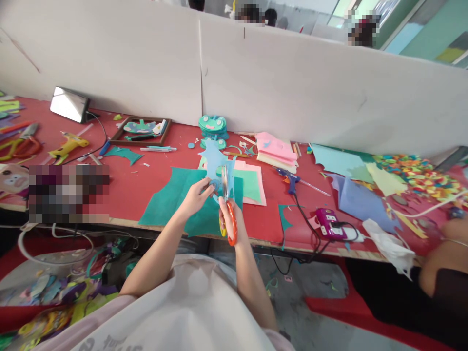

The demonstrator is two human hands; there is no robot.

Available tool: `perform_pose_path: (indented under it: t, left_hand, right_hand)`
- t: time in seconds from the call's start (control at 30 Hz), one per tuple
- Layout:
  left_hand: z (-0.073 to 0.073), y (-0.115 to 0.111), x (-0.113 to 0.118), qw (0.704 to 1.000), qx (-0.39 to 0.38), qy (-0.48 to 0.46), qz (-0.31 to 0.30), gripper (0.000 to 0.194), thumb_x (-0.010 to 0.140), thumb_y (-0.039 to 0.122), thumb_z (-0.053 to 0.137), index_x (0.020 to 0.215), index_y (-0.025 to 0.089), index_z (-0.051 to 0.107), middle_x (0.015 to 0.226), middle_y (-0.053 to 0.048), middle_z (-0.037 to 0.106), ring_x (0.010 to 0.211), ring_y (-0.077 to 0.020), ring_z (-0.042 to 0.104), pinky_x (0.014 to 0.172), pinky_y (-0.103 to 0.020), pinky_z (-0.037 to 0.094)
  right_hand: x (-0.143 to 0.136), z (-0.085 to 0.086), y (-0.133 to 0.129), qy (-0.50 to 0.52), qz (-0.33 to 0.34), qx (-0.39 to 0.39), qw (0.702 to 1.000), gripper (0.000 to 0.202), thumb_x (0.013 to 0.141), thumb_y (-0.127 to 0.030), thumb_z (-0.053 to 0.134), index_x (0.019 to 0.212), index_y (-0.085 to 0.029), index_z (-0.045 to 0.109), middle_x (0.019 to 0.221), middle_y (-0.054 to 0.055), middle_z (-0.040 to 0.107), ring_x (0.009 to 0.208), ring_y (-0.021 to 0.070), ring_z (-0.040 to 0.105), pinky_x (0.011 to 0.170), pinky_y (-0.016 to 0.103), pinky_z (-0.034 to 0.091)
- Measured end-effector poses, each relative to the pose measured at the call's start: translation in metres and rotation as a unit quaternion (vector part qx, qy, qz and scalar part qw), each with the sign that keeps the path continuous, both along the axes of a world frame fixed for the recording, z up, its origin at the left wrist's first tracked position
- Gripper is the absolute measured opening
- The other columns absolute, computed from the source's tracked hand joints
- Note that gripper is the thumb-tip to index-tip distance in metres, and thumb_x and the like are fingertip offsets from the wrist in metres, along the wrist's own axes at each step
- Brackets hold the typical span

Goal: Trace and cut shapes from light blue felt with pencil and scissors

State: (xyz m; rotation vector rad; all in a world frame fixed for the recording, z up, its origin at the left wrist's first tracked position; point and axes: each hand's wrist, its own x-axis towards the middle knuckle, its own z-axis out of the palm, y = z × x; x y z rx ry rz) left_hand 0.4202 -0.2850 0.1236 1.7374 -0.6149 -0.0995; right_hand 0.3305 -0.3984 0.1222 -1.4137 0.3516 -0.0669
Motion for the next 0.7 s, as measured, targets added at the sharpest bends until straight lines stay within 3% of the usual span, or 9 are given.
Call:
perform_pose_path:
  t: [0.13,0.43,0.57,0.7]
  left_hand:
    - [-0.009,-0.003,0.005,1.0,-0.012,0.012,0.008,0.022,0.087,0.03,0.044,0.068,0.019,0.044,0.065,0.002,0.055,0.064,-0.0112,0.053,0.063,-0.022,0.039]
    - [-0.057,-0.021,0.015,0.994,-0.041,0.045,0.086,0.025,0.088,0.03,0.041,0.065,0.02,0.036,0.058,0.005,0.048,0.063,-0.0121,0.059,0.063,-0.023,0.042]
    - [-0.061,-0.021,0.014,0.995,-0.032,0.042,0.091,0.025,0.088,0.031,0.042,0.067,0.021,0.038,0.059,0.005,0.049,0.063,-0.0121,0.059,0.063,-0.022,0.042]
    - [-0.06,-0.019,0.01,0.995,-0.016,0.03,0.099,0.024,0.089,0.032,0.043,0.068,0.021,0.04,0.06,0.004,0.052,0.063,-0.0125,0.058,0.064,-0.023,0.042]
  right_hand:
    - [0.002,-0.005,-0.002,-0.01,-0.008,0.019,1.0,0.044,0.074,-0.064,0.058,0.078,-0.022,0.048,0.05,-0.009,0.043,0.034,0.0059,0.038,0.03,0.018,0.031]
    - [0.01,-0.019,-0.026,0.005,-0.042,0.1,0.994,0.053,0.071,-0.069,0.058,0.09,-0.019,0.055,0.051,-0.008,0.046,0.035,0.0051,0.037,0.029,0.017,0.03]
    - [0.009,-0.019,-0.032,0.004,-0.046,0.086,0.995,0.051,0.071,-0.066,0.061,0.092,-0.019,0.056,0.053,-0.008,0.046,0.036,0.0054,0.036,0.03,0.017,0.028]
    - [0.01,-0.017,-0.031,-0.005,-0.049,0.005,0.999,0.043,0.074,-0.062,0.06,0.079,-0.02,0.053,0.048,-0.008,0.043,0.034,0.0061,0.036,0.031,0.019,0.029]
